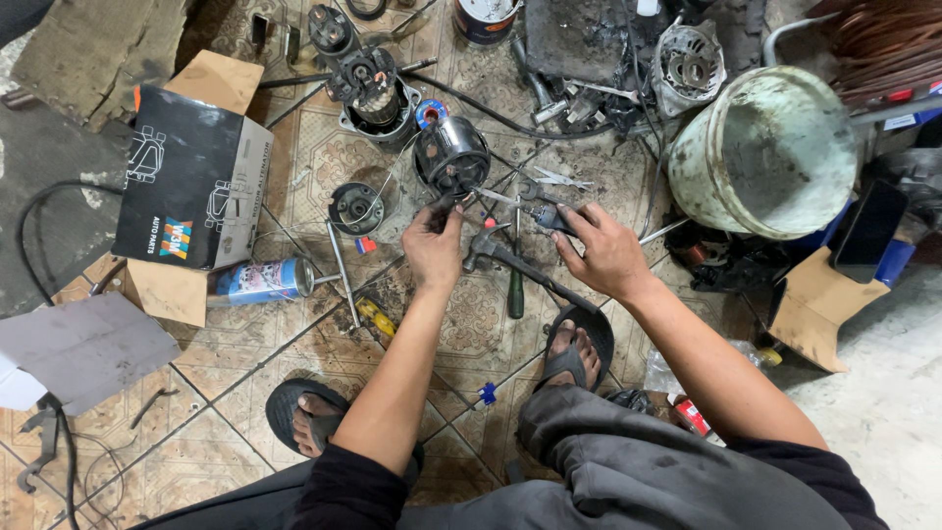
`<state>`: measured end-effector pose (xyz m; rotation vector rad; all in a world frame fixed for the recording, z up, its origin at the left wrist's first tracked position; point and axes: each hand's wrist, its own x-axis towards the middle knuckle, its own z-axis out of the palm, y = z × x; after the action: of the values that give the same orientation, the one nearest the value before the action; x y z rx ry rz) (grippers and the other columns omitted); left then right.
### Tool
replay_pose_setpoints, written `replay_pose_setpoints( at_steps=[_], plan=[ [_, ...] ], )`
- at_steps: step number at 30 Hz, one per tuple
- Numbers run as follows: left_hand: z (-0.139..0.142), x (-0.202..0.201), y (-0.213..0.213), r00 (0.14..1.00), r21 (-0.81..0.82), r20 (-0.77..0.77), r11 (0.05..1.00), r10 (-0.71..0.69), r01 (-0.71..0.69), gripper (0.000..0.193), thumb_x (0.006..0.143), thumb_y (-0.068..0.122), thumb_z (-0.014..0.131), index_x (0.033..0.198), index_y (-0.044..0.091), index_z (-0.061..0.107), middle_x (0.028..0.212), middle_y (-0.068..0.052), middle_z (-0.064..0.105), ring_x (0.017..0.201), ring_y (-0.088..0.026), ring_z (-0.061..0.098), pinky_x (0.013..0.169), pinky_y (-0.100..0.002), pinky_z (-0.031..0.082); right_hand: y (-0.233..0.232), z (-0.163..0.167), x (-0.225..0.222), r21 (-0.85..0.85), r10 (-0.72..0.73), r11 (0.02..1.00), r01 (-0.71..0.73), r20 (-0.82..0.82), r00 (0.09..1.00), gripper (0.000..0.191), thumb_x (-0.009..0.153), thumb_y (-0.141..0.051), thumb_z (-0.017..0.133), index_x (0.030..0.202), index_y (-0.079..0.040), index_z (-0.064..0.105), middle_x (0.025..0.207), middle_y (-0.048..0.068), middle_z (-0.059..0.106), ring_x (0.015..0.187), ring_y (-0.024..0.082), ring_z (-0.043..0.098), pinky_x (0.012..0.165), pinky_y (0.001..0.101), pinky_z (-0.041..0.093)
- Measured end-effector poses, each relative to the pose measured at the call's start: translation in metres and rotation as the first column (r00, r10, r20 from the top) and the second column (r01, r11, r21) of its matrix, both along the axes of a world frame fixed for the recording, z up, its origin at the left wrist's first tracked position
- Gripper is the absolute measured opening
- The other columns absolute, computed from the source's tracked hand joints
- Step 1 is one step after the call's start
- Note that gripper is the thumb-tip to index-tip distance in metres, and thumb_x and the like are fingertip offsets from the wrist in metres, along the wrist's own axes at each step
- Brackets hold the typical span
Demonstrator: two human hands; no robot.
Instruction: The person sits on the floor and uses pliers to manipulate wires and small parts on a disassembled electrical component. They repeatedly adjust and reposition the component while working on its internal wiring.
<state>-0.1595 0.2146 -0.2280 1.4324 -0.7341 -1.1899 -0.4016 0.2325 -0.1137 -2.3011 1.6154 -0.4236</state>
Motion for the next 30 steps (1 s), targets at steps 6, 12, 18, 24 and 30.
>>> replay_pose_setpoints(
  at_steps=[6,12,18,24,30],
  plan=[
    [0.002,0.001,-0.001,0.999,0.013,0.035,1.0,-0.01,0.009,0.018,0.092,0.007,0.074,0.107,-0.004,0.075,0.094,-0.005,0.078,0.082,-0.008,0.069,0.078,-0.023,0.055,0.001,-0.001,-0.001,-0.028,0.005,1.0,-0.005,0.014,1.0,0.042,0.094,-0.026,0.073,0.13,-0.004,0.067,0.097,0.013,0.061,0.079,0.032,0.066,0.066,0.041,0.054],
    [0.007,0.001,-0.001,0.999,0.041,0.042,0.999,0.002,-0.004,0.017,0.091,0.007,0.075,0.105,-0.004,0.076,0.09,-0.004,0.077,0.079,-0.008,0.067,0.074,-0.024,0.054,0.001,-0.002,-0.001,-0.021,-0.003,1.0,0.003,0.008,1.0,0.042,0.094,-0.026,0.073,0.129,-0.003,0.068,0.097,0.013,0.062,0.077,0.032,0.066,0.065,0.0412,0.054],
    [0.007,0.001,-0.001,1.0,0.018,0.017,1.0,0.004,-0.004,0.017,0.091,0.008,0.075,0.104,-0.004,0.075,0.09,-0.004,0.077,0.08,-0.007,0.067,0.075,-0.024,0.054,0.001,-0.002,-0.003,-0.028,-0.004,1.0,0.004,-0.001,1.0,0.041,0.094,-0.026,0.074,0.127,-0.002,0.069,0.096,0.014,0.062,0.076,0.033,0.066,0.064,0.0412,0.054],
    [0.009,0.001,-0.002,0.999,0.035,0.037,0.999,0.004,-0.006,0.016,0.091,0.008,0.074,0.103,-0.003,0.075,0.088,-0.003,0.077,0.077,-0.007,0.066,0.072,-0.024,0.053,0.0,-0.003,-0.004,-0.03,-0.007,1.0,0.007,0.009,1.0,0.039,0.094,-0.025,0.074,0.126,-0.002,0.069,0.097,0.014,0.062,0.078,0.033,0.066,0.066,0.0416,0.054],
    [0.01,0.001,-0.002,0.996,0.102,0.081,0.995,-0.02,0.011,0.015,0.093,0.008,0.076,0.102,-0.004,0.076,0.083,-0.006,0.073,0.071,-0.009,0.059,0.066,-0.026,0.048,0.0,-0.002,-0.003,-0.022,-0.014,1.0,0.014,0.008,1.0,0.04,0.093,-0.025,0.074,0.126,-0.002,0.069,0.096,0.014,0.062,0.077,0.033,0.065,0.065,0.0418,0.054]
  ],
)
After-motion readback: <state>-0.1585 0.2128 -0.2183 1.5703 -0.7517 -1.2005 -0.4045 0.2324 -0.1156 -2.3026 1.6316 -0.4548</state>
